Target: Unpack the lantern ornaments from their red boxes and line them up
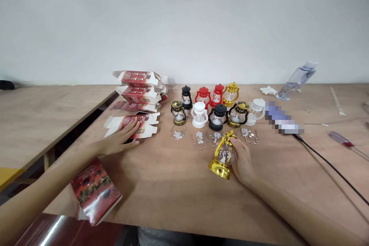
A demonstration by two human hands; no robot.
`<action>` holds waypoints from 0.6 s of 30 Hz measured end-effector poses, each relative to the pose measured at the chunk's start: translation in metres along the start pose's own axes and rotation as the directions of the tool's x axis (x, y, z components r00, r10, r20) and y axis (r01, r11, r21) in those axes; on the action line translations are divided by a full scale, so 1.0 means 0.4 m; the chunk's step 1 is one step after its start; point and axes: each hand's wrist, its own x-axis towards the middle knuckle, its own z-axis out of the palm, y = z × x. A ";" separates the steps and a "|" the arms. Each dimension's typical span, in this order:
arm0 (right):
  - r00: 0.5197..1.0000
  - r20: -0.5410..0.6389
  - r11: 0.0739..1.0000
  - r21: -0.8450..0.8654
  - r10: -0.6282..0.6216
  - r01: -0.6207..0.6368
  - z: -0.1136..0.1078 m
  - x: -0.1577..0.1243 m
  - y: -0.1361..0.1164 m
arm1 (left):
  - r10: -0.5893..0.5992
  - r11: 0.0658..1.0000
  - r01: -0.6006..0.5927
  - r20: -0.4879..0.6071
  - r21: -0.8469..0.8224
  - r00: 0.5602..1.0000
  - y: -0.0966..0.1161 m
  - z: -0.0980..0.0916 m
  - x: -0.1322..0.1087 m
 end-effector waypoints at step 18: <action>1.000 -0.012 1.000 -0.002 -0.003 0.003 -0.003 0.003 0.004 | -0.127 0.965 0.066 -0.234 -0.253 0.964 -0.022 -0.072 -0.332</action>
